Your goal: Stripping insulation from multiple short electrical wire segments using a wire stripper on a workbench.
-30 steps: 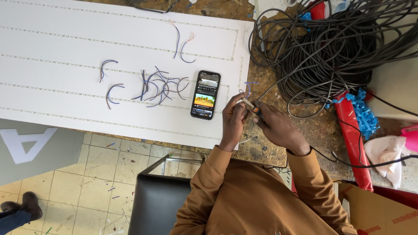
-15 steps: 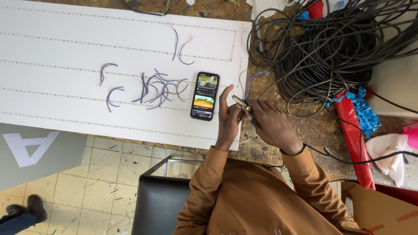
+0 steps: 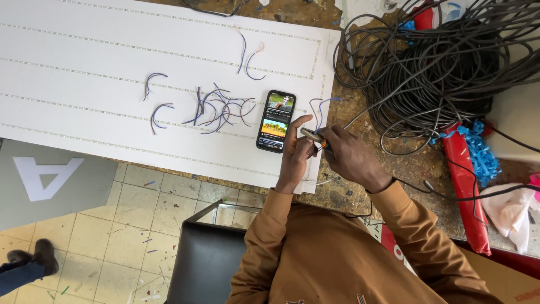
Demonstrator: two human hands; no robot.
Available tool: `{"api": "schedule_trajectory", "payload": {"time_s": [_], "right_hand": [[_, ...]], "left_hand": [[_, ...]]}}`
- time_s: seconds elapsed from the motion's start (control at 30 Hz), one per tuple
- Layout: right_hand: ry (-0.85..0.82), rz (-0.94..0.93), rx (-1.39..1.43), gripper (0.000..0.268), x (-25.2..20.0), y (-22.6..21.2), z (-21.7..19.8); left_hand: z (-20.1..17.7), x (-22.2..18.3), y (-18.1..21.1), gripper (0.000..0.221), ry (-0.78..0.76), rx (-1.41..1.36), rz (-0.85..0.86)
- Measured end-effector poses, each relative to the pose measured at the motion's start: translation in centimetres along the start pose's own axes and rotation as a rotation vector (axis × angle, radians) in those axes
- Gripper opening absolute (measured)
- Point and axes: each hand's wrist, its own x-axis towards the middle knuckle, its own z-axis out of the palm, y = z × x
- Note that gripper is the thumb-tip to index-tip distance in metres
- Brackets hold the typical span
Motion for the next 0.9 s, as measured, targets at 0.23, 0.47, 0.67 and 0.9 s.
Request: {"api": "schedule_trajectory", "payload": {"time_s": [0.23,0.47,0.67,0.9], "right_hand": [[0.009,-0.057,0.002,0.033,0.6,0.6,1.0],[0.045,-0.196,-0.174,0.031,2.0,-0.1,-1.5],[0.072,-0.203,-0.147,0.026,3.1,-1.7,-3.1],[-0.007,-0.184,-0.132,0.029,4.0,-2.9,-4.3]], "left_hand": [[1.4,-1.0,2.7,0.055,0.108,0.075,-0.03],[2.0,-1.4,3.1,0.05,0.157,0.101,-0.134],[-0.1,-1.3,4.7,0.033,0.125,0.18,-0.012],[-2.3,-2.1,8.6,0.06,0.099,0.254,0.015]]}}
